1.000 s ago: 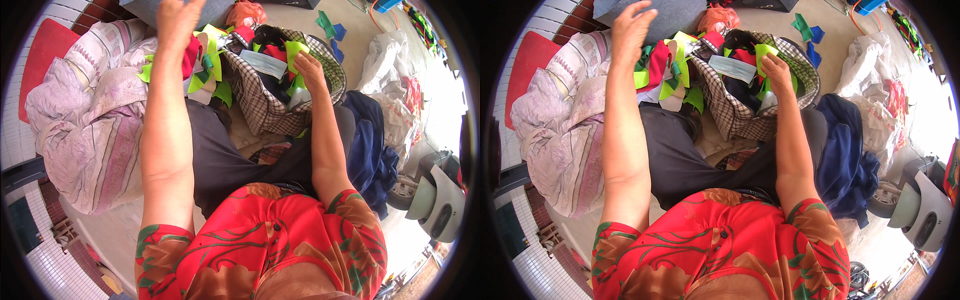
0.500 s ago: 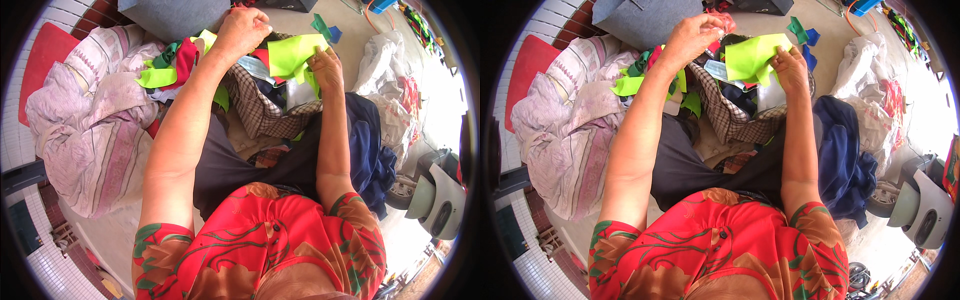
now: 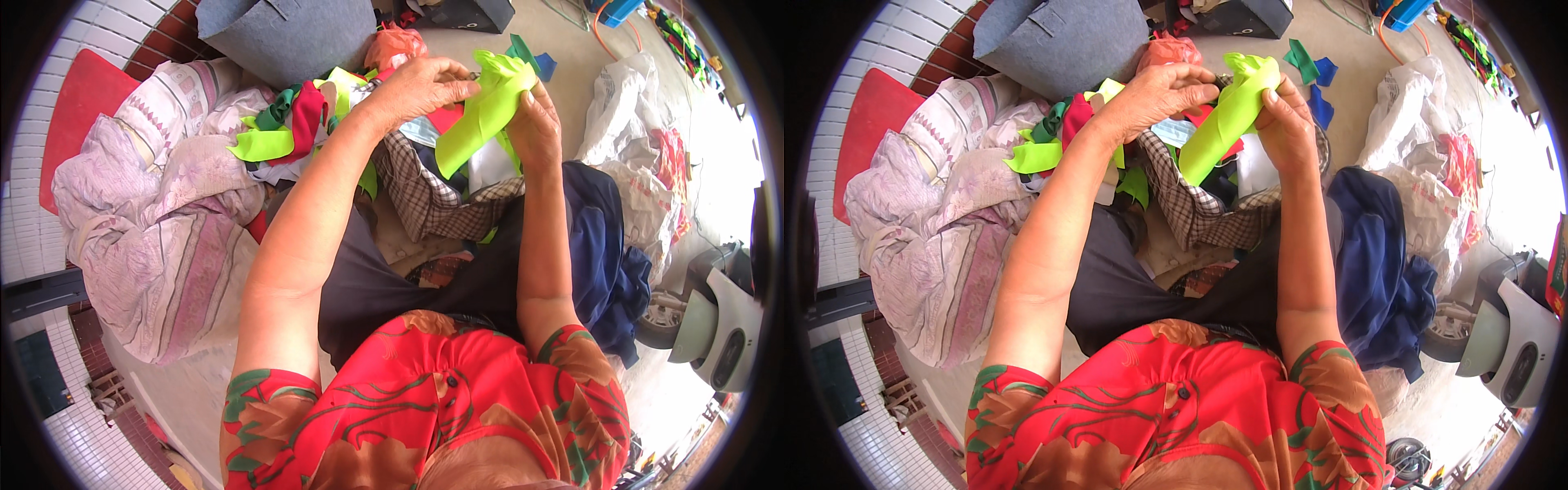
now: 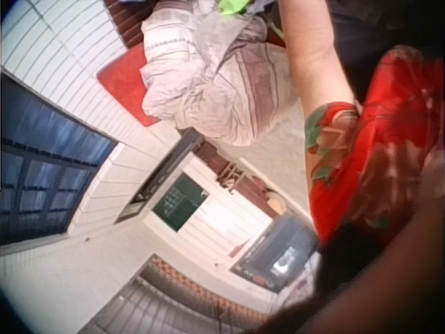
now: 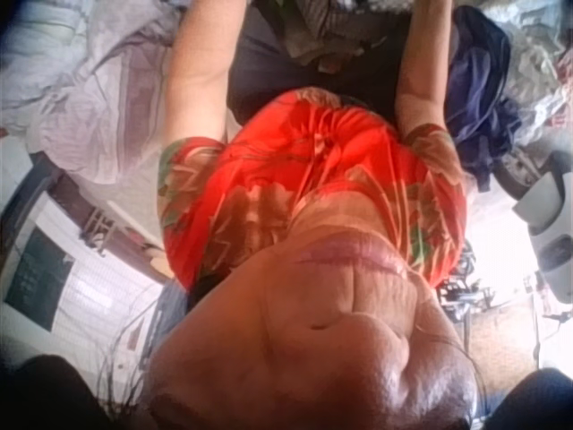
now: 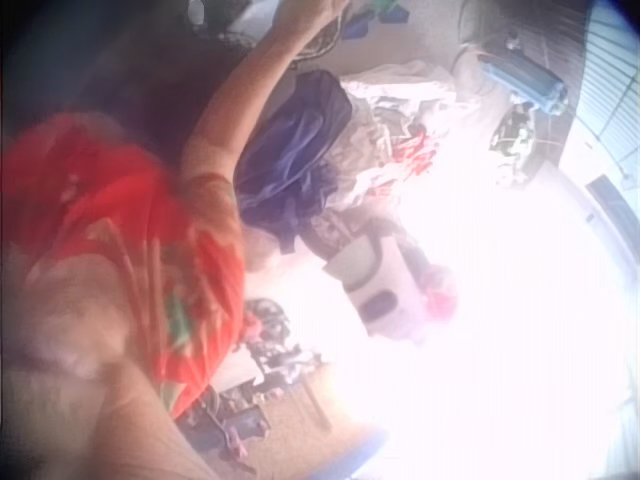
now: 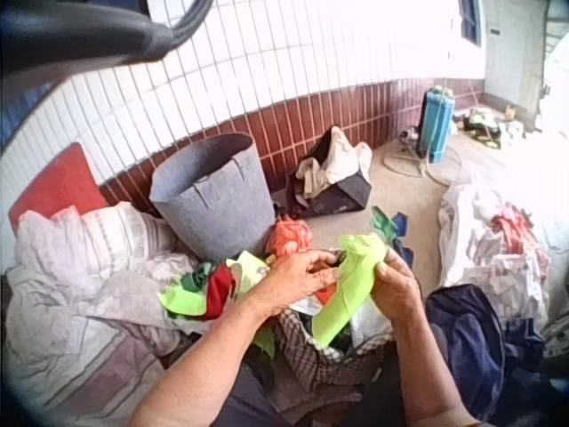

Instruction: The person sits on the floor and sorts through a pile of colorful fabric scraps, picking up individual pieces and placing them into a checkered basket. The person handles various colors including green, red, and white, occasionally unfolding or inspecting the pieces before moving them.

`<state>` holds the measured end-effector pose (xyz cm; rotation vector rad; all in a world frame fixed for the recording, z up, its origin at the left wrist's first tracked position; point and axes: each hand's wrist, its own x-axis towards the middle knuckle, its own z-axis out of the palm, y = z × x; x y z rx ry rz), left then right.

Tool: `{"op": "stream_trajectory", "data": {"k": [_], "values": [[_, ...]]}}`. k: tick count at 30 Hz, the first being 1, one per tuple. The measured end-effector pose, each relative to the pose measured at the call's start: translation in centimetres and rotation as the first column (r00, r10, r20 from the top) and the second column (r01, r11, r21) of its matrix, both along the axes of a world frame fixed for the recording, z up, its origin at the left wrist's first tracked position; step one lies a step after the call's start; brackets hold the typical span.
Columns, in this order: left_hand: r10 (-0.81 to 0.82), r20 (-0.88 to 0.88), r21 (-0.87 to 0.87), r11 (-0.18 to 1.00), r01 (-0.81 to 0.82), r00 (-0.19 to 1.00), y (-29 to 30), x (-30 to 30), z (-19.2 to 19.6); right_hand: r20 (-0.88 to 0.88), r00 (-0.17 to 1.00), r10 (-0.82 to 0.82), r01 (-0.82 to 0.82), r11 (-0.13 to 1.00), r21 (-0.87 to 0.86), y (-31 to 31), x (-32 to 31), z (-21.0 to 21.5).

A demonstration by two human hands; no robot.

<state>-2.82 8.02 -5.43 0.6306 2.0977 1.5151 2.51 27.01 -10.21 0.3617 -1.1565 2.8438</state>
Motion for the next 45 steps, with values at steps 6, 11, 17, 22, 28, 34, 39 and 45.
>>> {"op": "stream_trajectory", "data": {"k": [6,11,17,22,28,34,39,45], "values": [[-0.160,0.053,-0.112,0.980,0.165,0.986,0.6,1.0,0.8,-0.058,0.996,0.067,-0.066,0.998,0.018,-0.3,0.2,-0.5],[-0.158,-0.110,-0.101,0.984,0.148,0.981,0.7,0.8,0.1,-0.128,0.990,0.063,-0.049,0.993,0.110,0.1,0.1,-0.7],[-0.063,-0.232,-0.125,0.992,0.035,0.971,1.2,1.1,0.6,-0.150,0.987,0.060,-0.039,0.990,0.137,0.6,0.2,-0.7],[-0.026,0.075,0.060,0.998,0.022,0.997,0.2,0.0,-0.2,-0.157,0.984,-0.079,0.100,0.986,0.130,2.1,0.3,-0.1],[-0.009,0.290,0.302,0.950,-0.083,0.957,-1.0,0.0,1.2,-0.146,0.960,-0.241,0.244,0.970,0.004,4.2,0.7,0.0],[-0.051,0.357,0.374,0.923,-0.093,0.933,-1.1,-0.2,1.1,-0.049,0.973,-0.224,0.226,0.974,0.028,4.9,0.2,-0.5],[-0.080,0.378,0.418,0.904,-0.093,0.922,-0.9,0.0,1.5,0.038,0.985,-0.166,0.147,0.943,0.299,3.2,0.3,0.6],[-0.085,0.368,0.464,0.880,-0.104,0.926,-1.1,0.0,2.0,0.152,0.985,-0.085,-0.008,0.852,0.523,2.1,-0.7,-1.5]]}}
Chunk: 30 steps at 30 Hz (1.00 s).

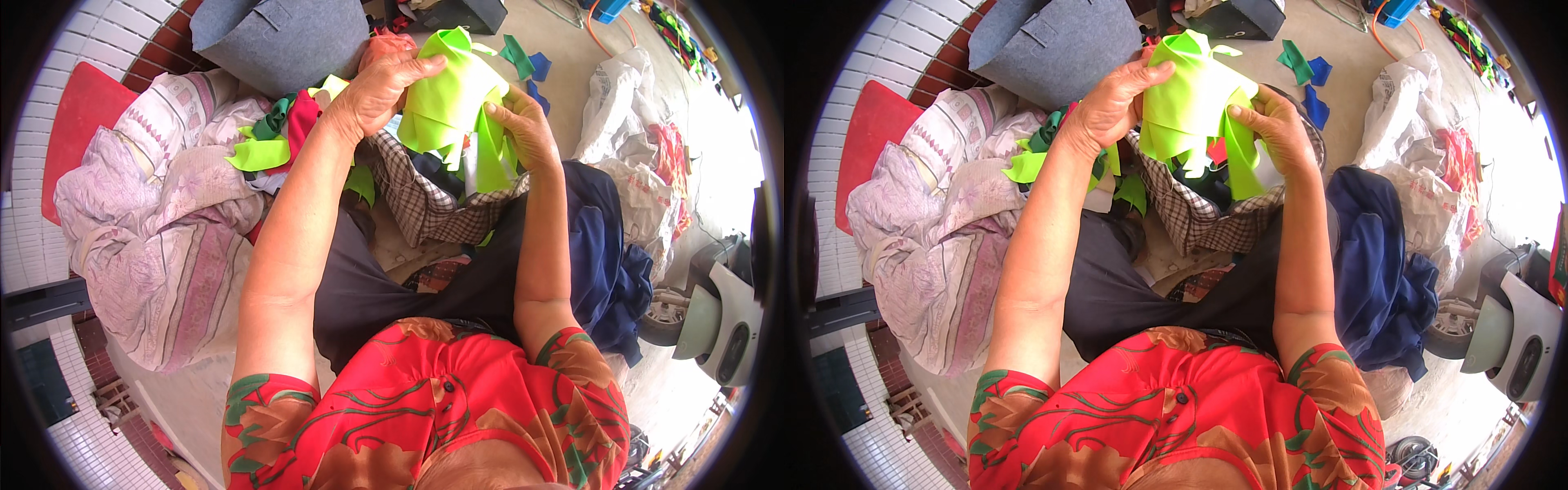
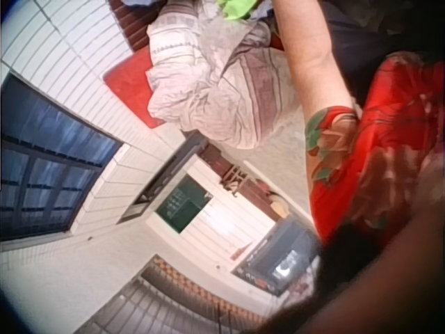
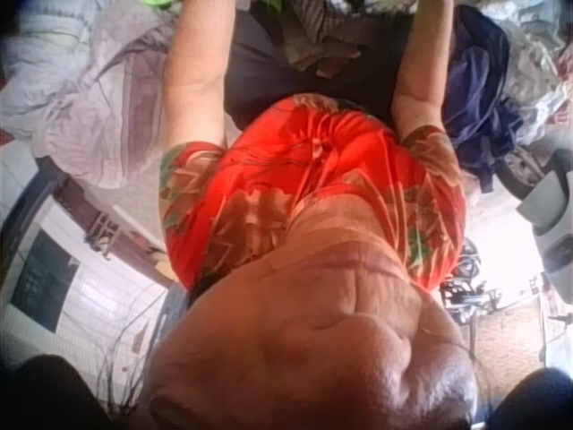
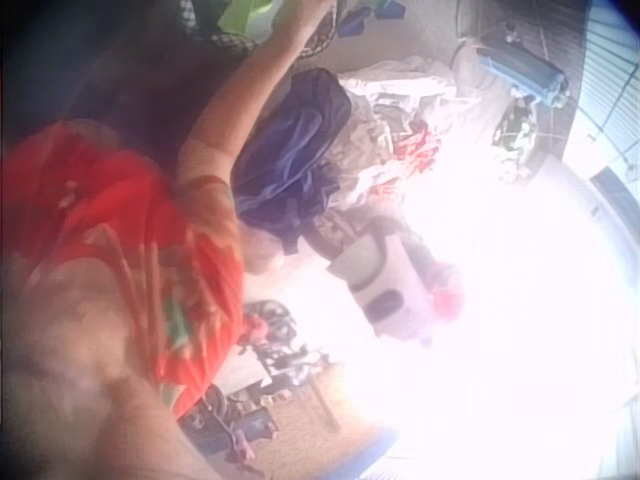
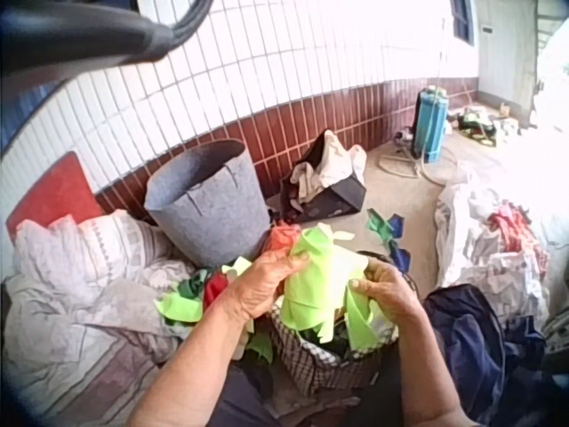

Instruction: The person sits on the floor and sorts through a pile of colorful fabric scraps, picking up individual pieces and placing them into a checkered basket. The person handles various colors including green, red, and white, occasionally unfolding or inspecting the pieces before moving them.

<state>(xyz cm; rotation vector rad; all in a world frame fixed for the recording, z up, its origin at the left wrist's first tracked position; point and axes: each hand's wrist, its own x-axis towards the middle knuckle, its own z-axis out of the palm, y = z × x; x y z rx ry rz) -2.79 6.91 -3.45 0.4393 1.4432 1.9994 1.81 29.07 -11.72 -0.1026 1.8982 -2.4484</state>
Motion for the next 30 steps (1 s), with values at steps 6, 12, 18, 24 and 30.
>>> {"op": "stream_trajectory", "data": {"k": [6,12,18,24,30], "values": [[0.025,0.014,0.070,0.997,-0.026,1.000,-0.3,-0.2,0.3,-0.060,0.995,-0.079,0.057,0.949,-0.310,-0.6,0.4,0.6],[-0.025,-0.167,0.013,1.000,0.028,0.986,-0.1,-0.2,0.3,-0.214,0.942,-0.261,0.213,0.952,-0.222,-0.2,0.2,0.8],[-0.017,-0.044,-0.045,0.999,0.015,0.999,0.6,0.3,-0.2,-0.256,0.918,-0.302,0.269,0.950,-0.157,-0.5,0.3,1.0],[-0.158,-0.054,-0.330,0.935,0.132,0.986,1.0,0.8,-0.6,-0.235,0.925,-0.297,0.260,0.949,-0.177,-1.7,0.5,1.5],[-0.197,-0.128,-0.392,0.910,0.133,0.972,1.4,1.0,-1.4,-0.243,0.929,-0.280,0.231,0.950,-0.212,-2.6,0.5,1.3]]}}
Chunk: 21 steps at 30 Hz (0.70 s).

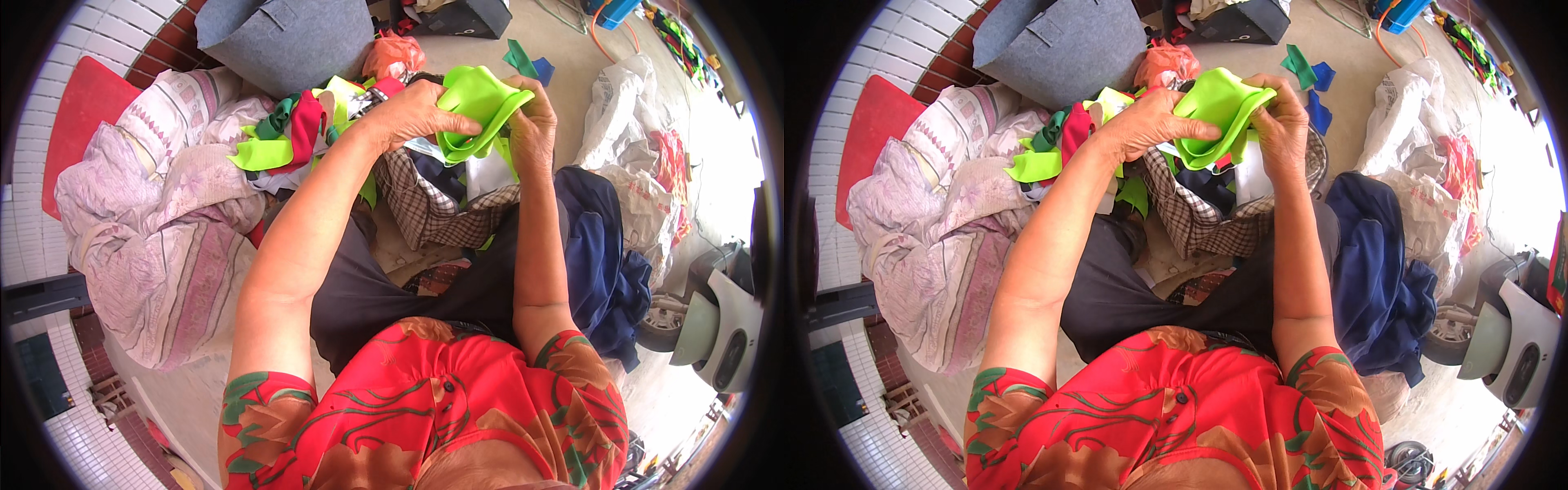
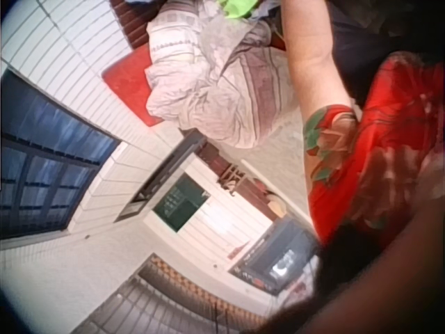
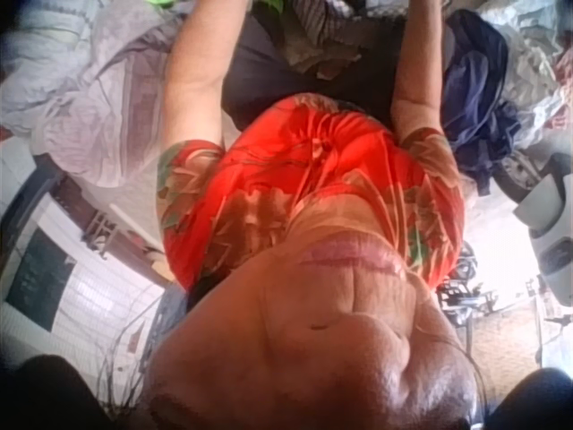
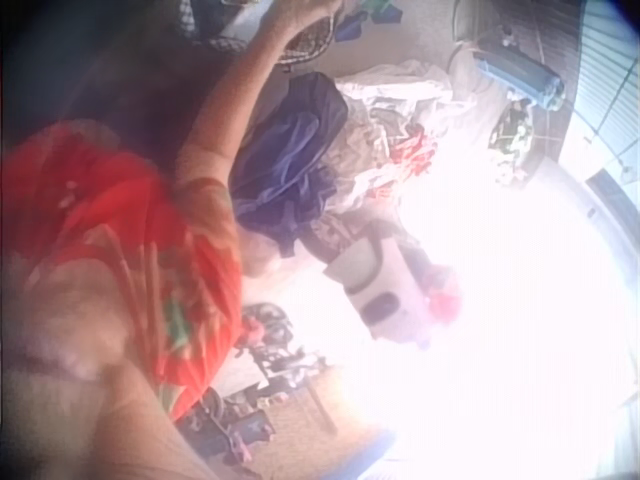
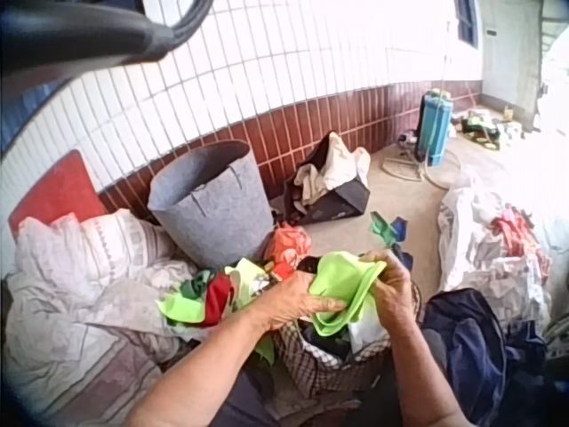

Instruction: The person sits on the floor and sorts through a pile of colorful fabric scraps, picking up individual pieces and placing them into a checkered basket. The person handles various colors including green, red, and white, occasionally unfolding or inspecting the pieces before moving them.

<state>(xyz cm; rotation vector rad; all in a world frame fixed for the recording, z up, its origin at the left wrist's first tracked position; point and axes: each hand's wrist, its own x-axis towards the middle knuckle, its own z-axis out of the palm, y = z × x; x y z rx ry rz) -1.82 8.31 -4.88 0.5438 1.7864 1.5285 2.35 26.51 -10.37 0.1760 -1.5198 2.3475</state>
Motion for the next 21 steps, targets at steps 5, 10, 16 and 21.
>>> {"op": "stream_trajectory", "data": {"k": [5,10,16,21], "values": [[0.165,0.079,0.160,0.971,-0.176,0.983,-0.4,-0.8,-0.4,-0.034,0.998,-0.050,0.051,0.998,0.032,-0.6,-0.1,0.1],[0.243,0.127,0.190,0.945,-0.264,0.962,-0.8,-0.9,0.0,-0.032,0.993,-0.117,0.120,0.986,0.115,-0.2,-0.2,-0.1],[0.286,0.031,0.286,0.915,-0.283,0.958,-0.9,-1.1,0.1,-0.032,0.999,0.013,-0.009,0.993,0.121,0.4,0.2,-0.1],[0.447,0.060,0.391,0.812,-0.433,0.892,-1.6,-2.4,-0.3,-0.025,0.958,0.286,-0.269,0.925,0.269,0.7,1.1,1.6]]}}
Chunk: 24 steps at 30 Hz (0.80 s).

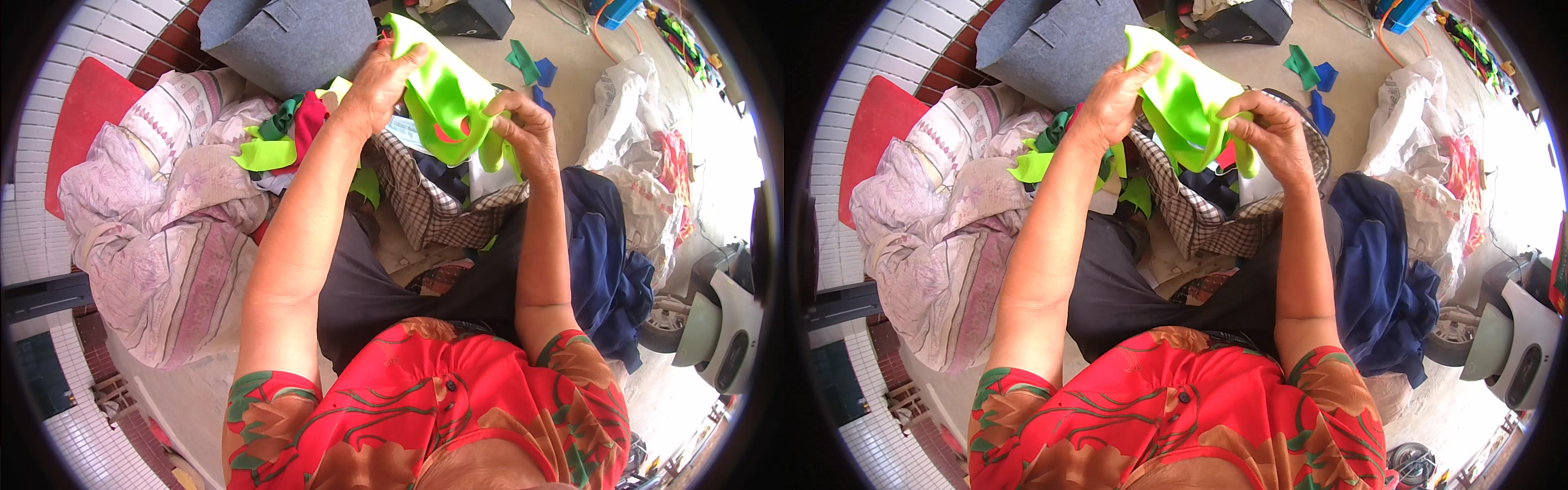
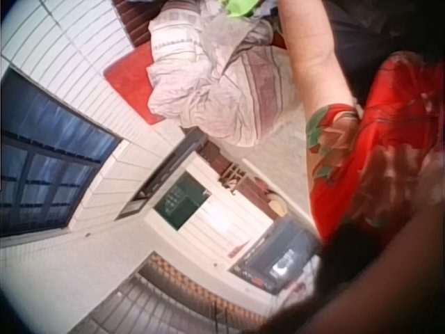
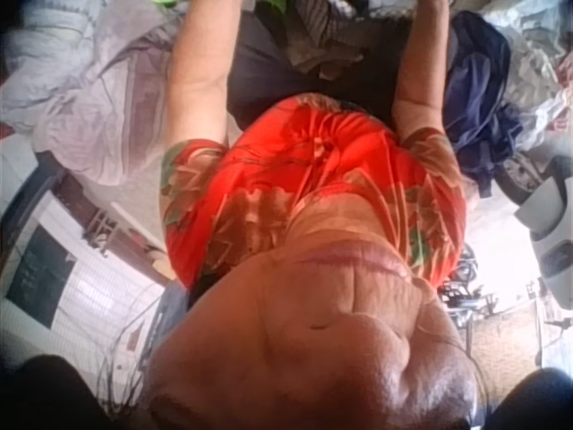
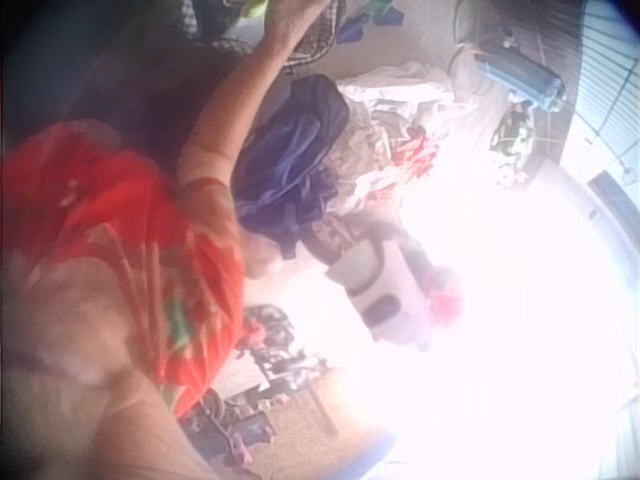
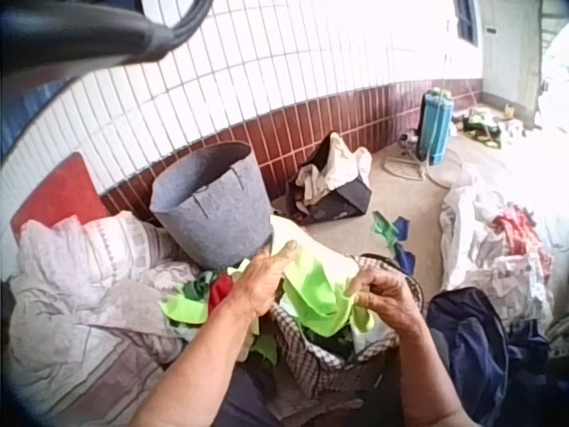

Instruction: The person sits on the floor and sorts through a pile of colorful fabric scraps, picking up individual pieces and placing them into a checkered basket. The person handles various colors including green, red, and white, occasionally unfolding or inspecting the pieces before moving them.

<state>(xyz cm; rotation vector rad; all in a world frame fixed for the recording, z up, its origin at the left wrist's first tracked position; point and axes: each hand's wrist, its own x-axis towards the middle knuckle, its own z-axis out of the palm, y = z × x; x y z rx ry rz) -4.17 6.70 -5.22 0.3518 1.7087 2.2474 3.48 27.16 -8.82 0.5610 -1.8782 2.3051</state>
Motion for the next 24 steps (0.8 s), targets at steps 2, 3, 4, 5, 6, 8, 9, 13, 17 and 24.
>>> {"op": "stream_trajectory", "data": {"k": [2,3,4,5,6,8,9,13,17,24], "values": [[0.072,0.062,0.045,0.996,-0.075,0.996,-0.5,0.2,1.1,0.054,0.994,0.096,-0.103,0.982,0.158,0.1,0.3,0.6],[0.068,0.045,0.150,0.986,-0.074,0.997,-0.9,-0.3,0.8,0.029,0.995,0.098,-0.102,0.960,0.261,-0.3,0.3,0.8],[0.071,0.039,0.181,0.980,-0.077,0.997,-1.4,-0.7,0.8,0.089,0.991,0.097,-0.124,0.921,0.369,-0.5,0.4,1.3],[0.074,0.033,0.211,0.974,-0.080,0.997,-1.7,-0.8,1.1,0.149,0.985,0.090,-0.151,0.870,0.469,-0.7,0.6,1.8],[0.079,0.034,0.253,0.964,-0.085,0.996,-2.0,-0.8,1.3,0.082,0.990,0.114,-0.139,0.876,0.462,-1.2,0.4,1.5],[0.085,0.031,0.335,0.938,-0.091,0.996,-2.3,-0.8,2.0,0.120,0.983,0.137,-0.181,0.815,0.550,-1.2,0.1,0.5],[0.078,0.036,0.347,0.934,-0.085,0.996,-2.4,-0.7,2.2,0.139,0.980,0.145,-0.199,0.781,0.592,-1.1,0.0,-0.1],[0.057,0.039,0.356,0.932,-0.067,0.998,-3.2,-0.4,2.8,0.178,0.981,0.083,-0.177,0.766,0.618,-1.0,-0.2,-0.5],[0.040,0.056,0.331,0.942,-0.057,0.998,-3.2,-0.3,2.6,0.097,0.989,-0.113,0.049,0.858,0.511,0.7,-0.6,-0.4],[-0.054,0.112,0.342,0.940,0.013,0.992,-2.0,0.3,2.4,0.275,0.929,-0.248,0.211,0.964,0.160,1.8,-0.9,-0.4]]}}
